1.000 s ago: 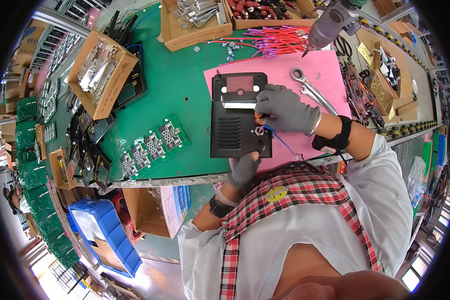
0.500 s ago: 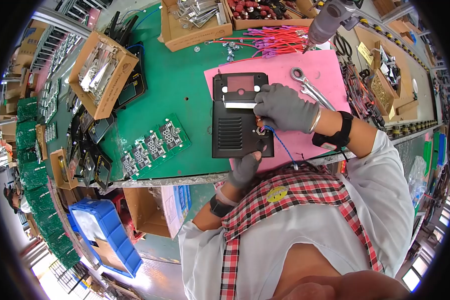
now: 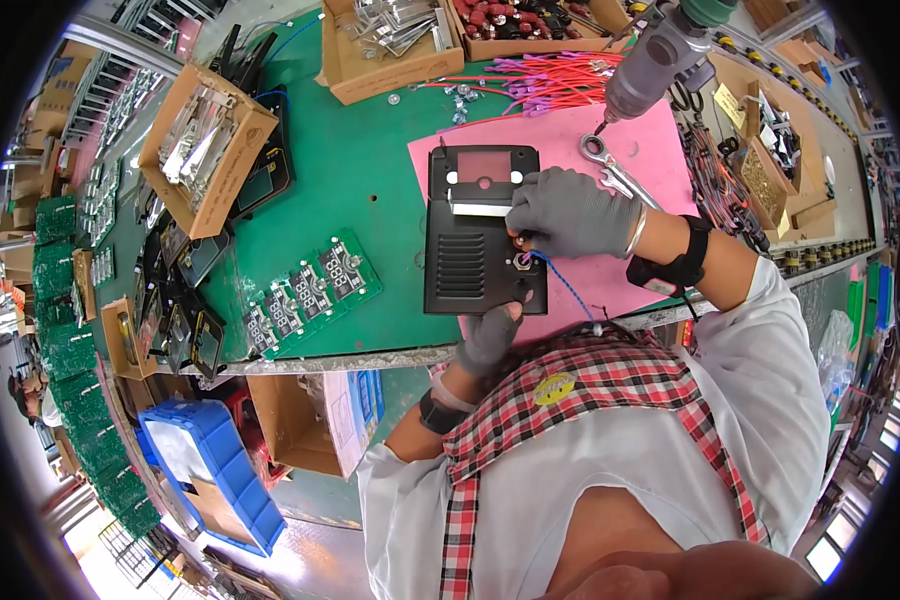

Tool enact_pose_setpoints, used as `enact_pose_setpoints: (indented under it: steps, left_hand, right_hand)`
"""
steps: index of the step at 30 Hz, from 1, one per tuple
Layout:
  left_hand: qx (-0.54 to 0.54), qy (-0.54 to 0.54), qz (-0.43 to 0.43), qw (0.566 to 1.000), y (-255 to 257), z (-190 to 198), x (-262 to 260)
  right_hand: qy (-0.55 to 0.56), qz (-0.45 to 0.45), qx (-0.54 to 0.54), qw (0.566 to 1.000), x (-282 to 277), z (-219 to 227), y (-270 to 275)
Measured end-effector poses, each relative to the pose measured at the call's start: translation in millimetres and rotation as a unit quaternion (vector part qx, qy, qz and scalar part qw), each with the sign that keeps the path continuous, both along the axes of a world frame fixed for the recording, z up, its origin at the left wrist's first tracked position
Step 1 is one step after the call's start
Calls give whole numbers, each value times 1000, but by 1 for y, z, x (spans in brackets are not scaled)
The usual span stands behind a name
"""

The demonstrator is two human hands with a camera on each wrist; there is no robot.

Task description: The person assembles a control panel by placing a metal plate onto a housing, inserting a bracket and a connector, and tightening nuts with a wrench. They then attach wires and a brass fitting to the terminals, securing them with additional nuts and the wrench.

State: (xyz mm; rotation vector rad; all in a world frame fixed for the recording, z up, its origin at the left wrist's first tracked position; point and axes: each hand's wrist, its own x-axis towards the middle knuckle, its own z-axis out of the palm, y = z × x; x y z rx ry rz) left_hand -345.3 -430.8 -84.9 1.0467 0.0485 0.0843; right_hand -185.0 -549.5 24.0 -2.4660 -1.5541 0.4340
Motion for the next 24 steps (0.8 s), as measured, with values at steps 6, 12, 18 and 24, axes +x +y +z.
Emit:
enact_pose_setpoints:
  steps: [6, 12, 18, 24]
  left_hand:
    - [-64, 13, -22, 998, -1, -11, -4]
    - [109, -59, -38, 992, 5, -26, -6]
    - [-24, -22, -53, 998, 5, -15, -4]
    - [173, -90, -21, 981, 4, -39, -9]
  right_hand:
    - [-32, 9, -62, 998, -4, 4, 4]
    - [11, 14, -47, 999, 2, 3, 1]
    - [-36, 25, -81, 996, 0, 7, 2]
    - [30, 25, -49, 998, 4, 2, 0]
